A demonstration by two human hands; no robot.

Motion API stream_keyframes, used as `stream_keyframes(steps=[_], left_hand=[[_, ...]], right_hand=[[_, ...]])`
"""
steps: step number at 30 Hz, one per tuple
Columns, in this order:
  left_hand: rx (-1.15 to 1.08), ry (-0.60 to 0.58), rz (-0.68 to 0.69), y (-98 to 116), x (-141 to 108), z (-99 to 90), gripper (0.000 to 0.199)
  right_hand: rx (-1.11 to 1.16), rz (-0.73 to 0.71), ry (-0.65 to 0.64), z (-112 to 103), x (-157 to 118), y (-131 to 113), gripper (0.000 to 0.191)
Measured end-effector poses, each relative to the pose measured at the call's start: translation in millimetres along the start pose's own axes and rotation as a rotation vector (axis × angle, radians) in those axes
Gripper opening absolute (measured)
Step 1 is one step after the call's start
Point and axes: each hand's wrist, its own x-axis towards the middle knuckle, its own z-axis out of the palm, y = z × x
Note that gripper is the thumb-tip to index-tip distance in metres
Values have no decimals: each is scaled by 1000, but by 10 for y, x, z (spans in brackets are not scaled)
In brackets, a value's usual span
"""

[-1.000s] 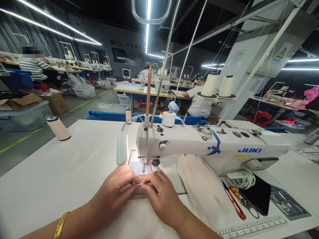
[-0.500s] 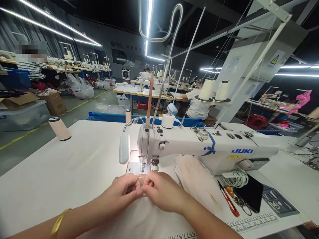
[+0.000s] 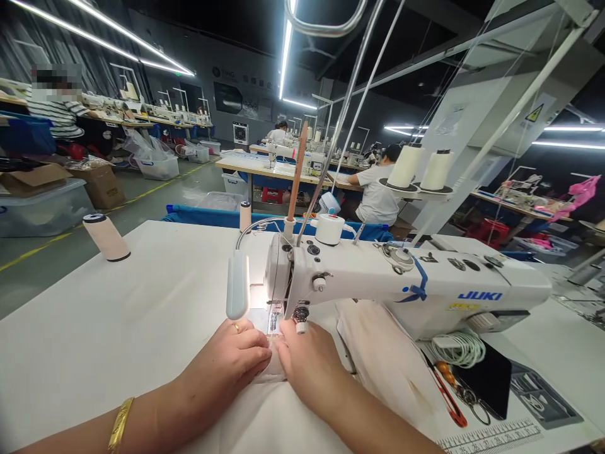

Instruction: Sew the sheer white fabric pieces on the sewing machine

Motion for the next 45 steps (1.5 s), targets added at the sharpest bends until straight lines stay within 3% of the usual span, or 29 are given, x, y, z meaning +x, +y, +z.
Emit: stream_keyframes(steps=[5, 8, 13, 17, 22, 27, 29, 36, 40, 45], left_hand=[[4, 99, -8, 7, 1, 22, 26], [10, 120, -10, 4, -5, 39, 27], [-11, 109, -29, 11, -5, 26, 30], [-35, 28, -78, 27, -5, -10, 33], [-248, -108, -281, 13, -16, -59, 17], [-338, -81, -471, -18, 26, -71, 17], [-386, -87, -479, -12, 51, -80, 9], [-435, -1, -372, 76, 55, -99, 15], [-510, 20, -398, 103, 38, -93, 2], [-718, -31, -495, 117, 79, -140, 11]], right_hand=[[-72, -337, 254, 113, -135, 72, 23], [-12, -429, 283, 176, -107, 109, 27], [57, -425, 269, 197, -66, 166, 29], [68, -396, 257, 237, -82, 211, 29], [150, -239, 185, 249, -66, 232, 31], [449, -119, 80, 155, -99, 193, 22], [544, -72, 56, 123, -128, 181, 20], [641, 56, -7, 49, -136, 141, 29], [752, -4, 16, 26, -114, 108, 16], [792, -95, 67, 24, -138, 97, 14]])
